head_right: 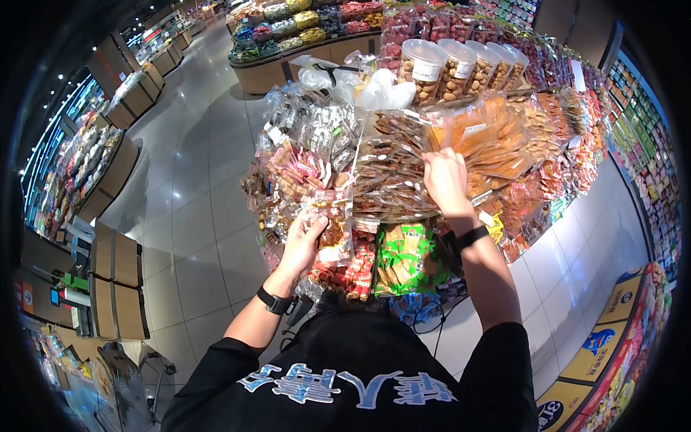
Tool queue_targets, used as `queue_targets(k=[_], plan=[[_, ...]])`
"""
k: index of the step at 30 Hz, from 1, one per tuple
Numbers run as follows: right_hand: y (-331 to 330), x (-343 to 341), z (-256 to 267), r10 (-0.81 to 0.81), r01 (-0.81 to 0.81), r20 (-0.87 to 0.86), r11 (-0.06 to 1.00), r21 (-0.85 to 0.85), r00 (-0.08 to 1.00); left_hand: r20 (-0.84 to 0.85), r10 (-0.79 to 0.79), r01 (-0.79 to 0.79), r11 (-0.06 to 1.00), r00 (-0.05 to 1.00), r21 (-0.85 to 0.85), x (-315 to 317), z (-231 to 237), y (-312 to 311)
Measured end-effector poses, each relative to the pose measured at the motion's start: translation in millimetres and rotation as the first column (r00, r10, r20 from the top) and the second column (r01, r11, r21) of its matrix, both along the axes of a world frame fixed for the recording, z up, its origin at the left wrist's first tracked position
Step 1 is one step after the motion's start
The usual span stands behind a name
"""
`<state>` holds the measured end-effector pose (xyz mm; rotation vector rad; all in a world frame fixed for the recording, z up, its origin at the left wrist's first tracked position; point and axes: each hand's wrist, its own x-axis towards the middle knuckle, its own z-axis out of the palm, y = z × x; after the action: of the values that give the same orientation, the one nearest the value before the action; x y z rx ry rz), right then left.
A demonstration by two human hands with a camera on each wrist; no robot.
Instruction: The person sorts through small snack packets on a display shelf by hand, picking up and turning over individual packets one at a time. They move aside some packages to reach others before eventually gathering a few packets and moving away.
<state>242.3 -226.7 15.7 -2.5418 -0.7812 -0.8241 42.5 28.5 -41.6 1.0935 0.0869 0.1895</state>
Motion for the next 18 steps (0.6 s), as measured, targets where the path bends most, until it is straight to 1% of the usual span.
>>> queue_targets(k=[1,3,6,7,8,9,11,12,13,14,15,16,17,18], plan=[[-1,7,-2,0.010,-0.010,0.014,0.999,-0.047,1.000,0.013,-0.017,0.017,1.000,1.000,-0.026,0,6,-3],[-2,18,-7,0.032,-0.025,0.045,0.990,-0.141,0.998,0.023,-0.034,0.034,0.999,0.999,0.025,6,6,-6],[-15,13,1,0.131,-0.151,-0.162,0.982,-0.116,0.978,0.078,-0.045,0.028,0.978,0.996,0.208,18,-7,-7],[-16,12,9,0.167,-0.193,-0.224,0.976,-0.099,0.960,0.068,-0.055,0.039,0.976,0.996,0.213,18,-6,-8],[-20,1,15,0.167,-0.177,-0.177,0.983,-0.044,0.970,0.059,-0.060,0.046,0.975,0.996,0.217,17,-4,-10],[-20,-15,23,0.155,-0.154,-0.056,0.988,0.029,0.986,0.050,-0.061,0.049,0.975,0.997,0.218,17,-1,-13],[-11,-49,37,0.193,-0.190,-0.001,0.969,0.158,0.981,0.069,-0.058,0.043,0.980,0.996,0.194,15,11,-19],[-1,-71,41,0.264,-0.202,-0.228,0.943,0.265,0.937,0.073,-0.065,0.051,0.981,0.995,0.187,15,15,-22],[10,-93,42,0.338,-0.177,-0.432,0.912,0.371,0.836,0.076,-0.080,0.065,0.981,0.994,0.181,16,17,-25],[20,-114,40,0.421,-0.142,-0.597,0.878,0.456,0.683,0.112,-0.081,0.058,0.978,0.990,0.199,19,16,-30],[24,-129,37,0.498,-0.084,-0.713,0.843,0.532,0.494,0.097,-0.079,0.059,0.979,0.992,0.194,20,20,-36],[24,-128,19,0.556,-0.179,-0.659,0.815,0.550,0.506,0.083,-0.077,0.059,0.980,0.994,0.192,20,28,-41],[23,-120,-6,0.565,-0.222,-0.630,0.812,0.540,0.533,0.071,-0.073,0.058,0.980,0.995,0.190,21,32,-45],[21,-119,-1,0.636,-0.117,-0.660,0.750,0.652,0.399,0.121,-0.039,0.007,0.966,0.992,0.259,23,31,-47]])
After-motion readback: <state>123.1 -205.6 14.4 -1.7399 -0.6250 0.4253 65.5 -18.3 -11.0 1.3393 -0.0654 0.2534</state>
